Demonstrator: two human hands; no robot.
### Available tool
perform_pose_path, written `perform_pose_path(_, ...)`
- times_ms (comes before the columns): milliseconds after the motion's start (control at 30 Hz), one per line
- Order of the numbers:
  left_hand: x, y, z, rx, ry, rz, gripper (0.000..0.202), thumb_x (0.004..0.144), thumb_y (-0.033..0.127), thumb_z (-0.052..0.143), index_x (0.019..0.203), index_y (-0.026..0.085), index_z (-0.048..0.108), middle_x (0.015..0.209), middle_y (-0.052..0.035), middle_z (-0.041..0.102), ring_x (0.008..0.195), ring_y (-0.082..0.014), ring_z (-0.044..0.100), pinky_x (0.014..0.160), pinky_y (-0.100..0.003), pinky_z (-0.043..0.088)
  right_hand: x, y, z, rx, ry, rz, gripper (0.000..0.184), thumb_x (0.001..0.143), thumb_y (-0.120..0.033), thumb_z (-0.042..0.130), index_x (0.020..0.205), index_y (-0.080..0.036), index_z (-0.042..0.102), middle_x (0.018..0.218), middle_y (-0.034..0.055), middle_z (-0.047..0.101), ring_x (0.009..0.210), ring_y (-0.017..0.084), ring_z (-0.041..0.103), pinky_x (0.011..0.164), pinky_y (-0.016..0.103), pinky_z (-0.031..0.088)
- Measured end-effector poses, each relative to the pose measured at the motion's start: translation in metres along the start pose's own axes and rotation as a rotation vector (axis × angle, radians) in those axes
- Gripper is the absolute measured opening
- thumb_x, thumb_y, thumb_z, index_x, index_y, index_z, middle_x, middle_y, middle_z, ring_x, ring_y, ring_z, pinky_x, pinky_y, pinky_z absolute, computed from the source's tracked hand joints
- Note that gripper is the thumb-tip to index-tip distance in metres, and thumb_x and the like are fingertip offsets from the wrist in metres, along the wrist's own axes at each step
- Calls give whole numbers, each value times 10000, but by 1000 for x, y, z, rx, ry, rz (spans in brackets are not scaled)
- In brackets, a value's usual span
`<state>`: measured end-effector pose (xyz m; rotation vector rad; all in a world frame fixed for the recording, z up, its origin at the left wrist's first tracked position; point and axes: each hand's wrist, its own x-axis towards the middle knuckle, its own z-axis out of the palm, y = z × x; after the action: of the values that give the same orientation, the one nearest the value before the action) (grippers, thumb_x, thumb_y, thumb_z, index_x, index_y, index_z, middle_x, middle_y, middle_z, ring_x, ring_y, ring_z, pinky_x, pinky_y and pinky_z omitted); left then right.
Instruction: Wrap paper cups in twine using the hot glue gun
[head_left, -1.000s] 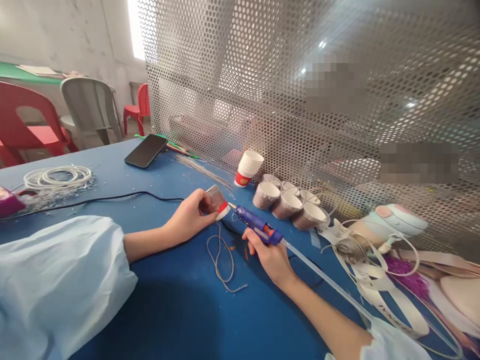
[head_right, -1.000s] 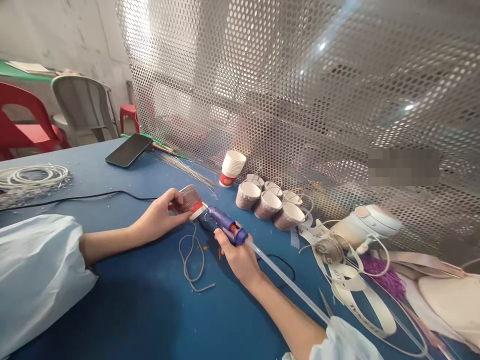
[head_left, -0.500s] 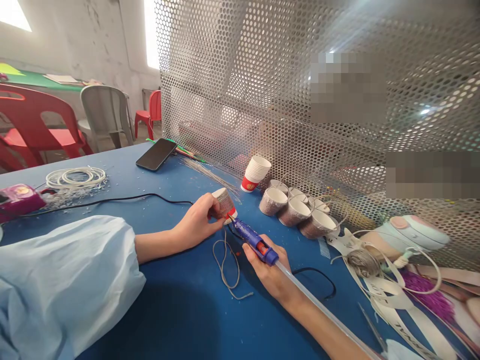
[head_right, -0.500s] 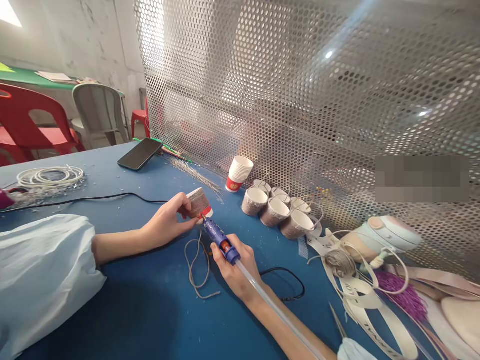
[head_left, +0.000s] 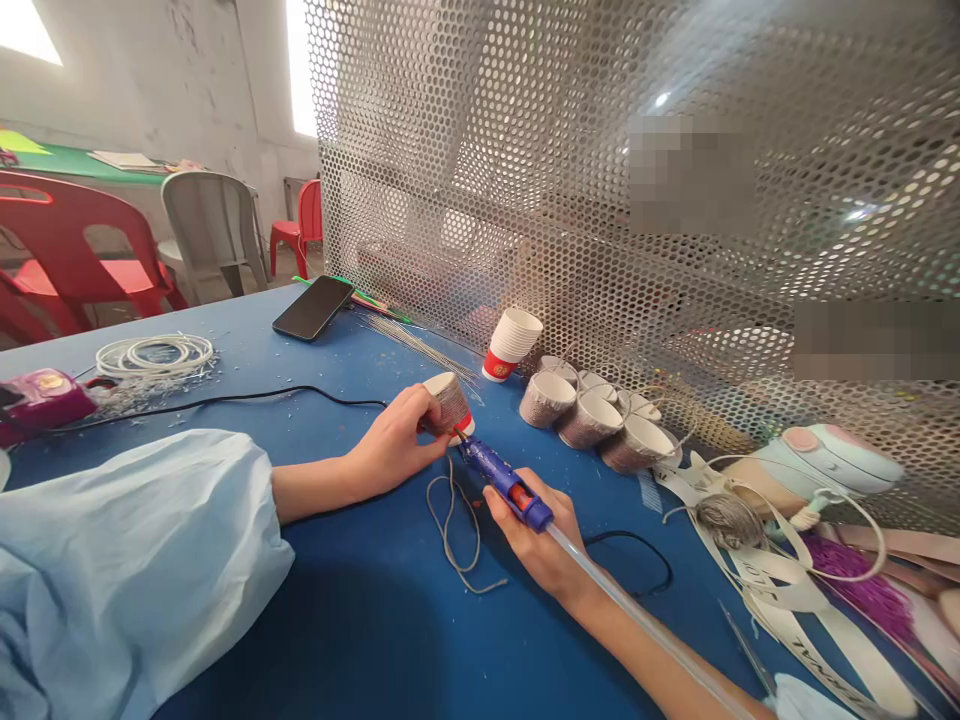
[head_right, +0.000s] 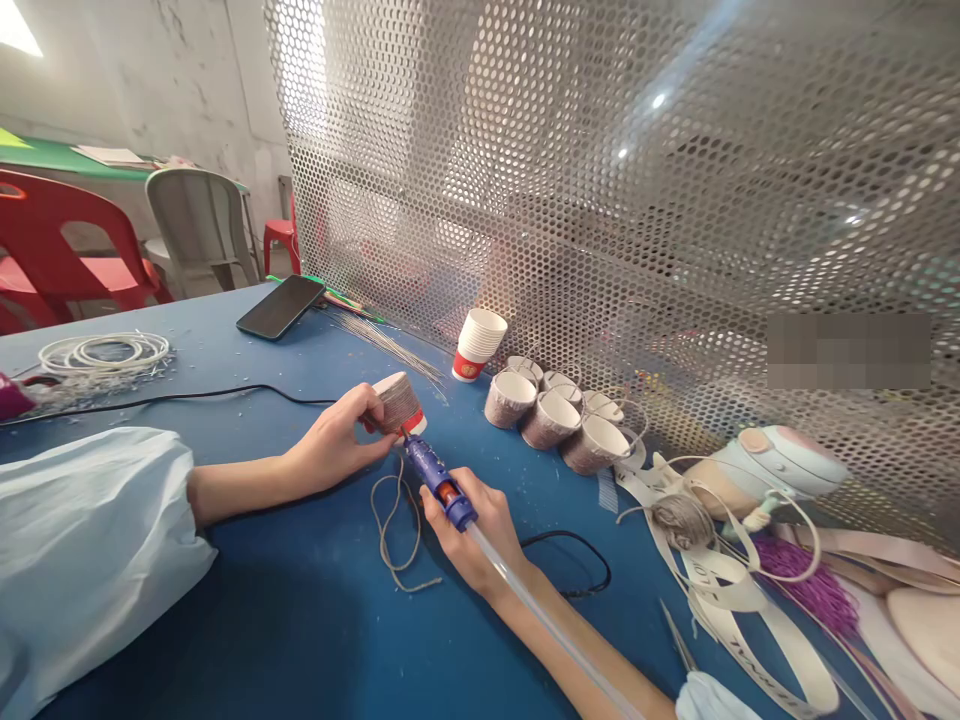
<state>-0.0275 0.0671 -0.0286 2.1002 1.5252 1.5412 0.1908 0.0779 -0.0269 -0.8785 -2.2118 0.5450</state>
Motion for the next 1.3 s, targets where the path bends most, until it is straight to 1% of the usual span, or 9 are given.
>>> perform_pose_path(100, 0, 0, 0, 0, 1, -9, 228, 756, 189, 606, 739, 217, 380, 728, 25, 482, 652, -126, 468, 617, -266, 436, 0, -1, -1, -1, 18, 27, 245, 891, -346, 534, 693, -231, 448, 586, -29, 544, 500, 117, 492, 494, 240, 349)
perform_pose_path(267, 0, 0, 0, 4, -10, -9, 229, 749, 180, 601, 739, 219, 376, 740, 23, 487, 657, -125, 465, 623, -266, 439, -1, 0, 1, -55, -9, -19, 197, 885, -356, 540, 743, -235, 478, 602, -22, 563, 511, 129, 515, 523, 249, 375)
perform_pose_path(400, -1, -1, 0, 2, -21, -16, 229, 755, 176, 600, 740, 219, 376, 738, 23, 484, 664, -127, 468, 626, -268, 435, -1, 1, 1, -48, 10, 8, 222, 895, -370, 530, 729, -238, 465, 608, -19, 568, 519, 130, 522, 525, 248, 380)
perform_pose_path(533, 0, -1, 1, 24, -27, -21, 221, 757, 191, 593, 739, 220, 374, 743, 23, 484, 665, -128, 465, 632, -275, 431, -1, 1, 1, -81, -16, -12, 196, 887, -367, 534, 753, -235, 480, 599, -19, 569, 508, 129, 512, 529, 249, 381)
perform_pose_path(700, -1, -1, 1, 12, -13, -12, 228, 752, 188, 599, 735, 220, 373, 737, 24, 485, 664, -130, 467, 626, -268, 423, -2, 1, 1, -78, 5, -6, 193, 892, -351, 537, 749, -230, 487, 624, -13, 593, 517, 127, 525, 526, 244, 373)
perform_pose_path(800, -1, -1, 1, 17, -14, -1, 226, 747, 172, 596, 737, 220, 375, 743, 23, 489, 663, -128, 467, 627, -268, 421, -1, 2, 1, -74, -6, -7, 203, 890, -359, 539, 744, -232, 479, 609, -22, 573, 508, 126, 515, 539, 247, 382)
perform_pose_path(1000, -1, -2, 1, 41, -18, -32, 246, 709, 151, 598, 738, 224, 364, 730, 28, 490, 656, -128, 466, 621, -267, 428, 2, 1, -2, 30, 20, 118, 316, 889, -405, 527, 646, -241, 409, 507, -53, 471, 442, 116, 454, 510, 245, 386)
perform_pose_path(1133, 0, -1, 0, 1, -41, -83, 254, 696, 155, 606, 746, 226, 367, 724, 31, 502, 656, -130, 477, 623, -270, 447, 3, 2, -3, 37, 13, 115, 319, 878, -403, 538, 639, -240, 404, 514, -54, 439, 448, 115, 426, 516, 248, 382)
perform_pose_path(1300, -1, 1, -1, -15, -20, -84, 275, 683, 152, 625, 867, 218, 432, 768, 27, 531, 668, -124, 503, 627, -263, 461, 4, 4, -3, 71, 22, 182, 349, 880, -424, 525, 621, -232, 390, 505, -56, 395, 461, 111, 381, 503, 254, 348)
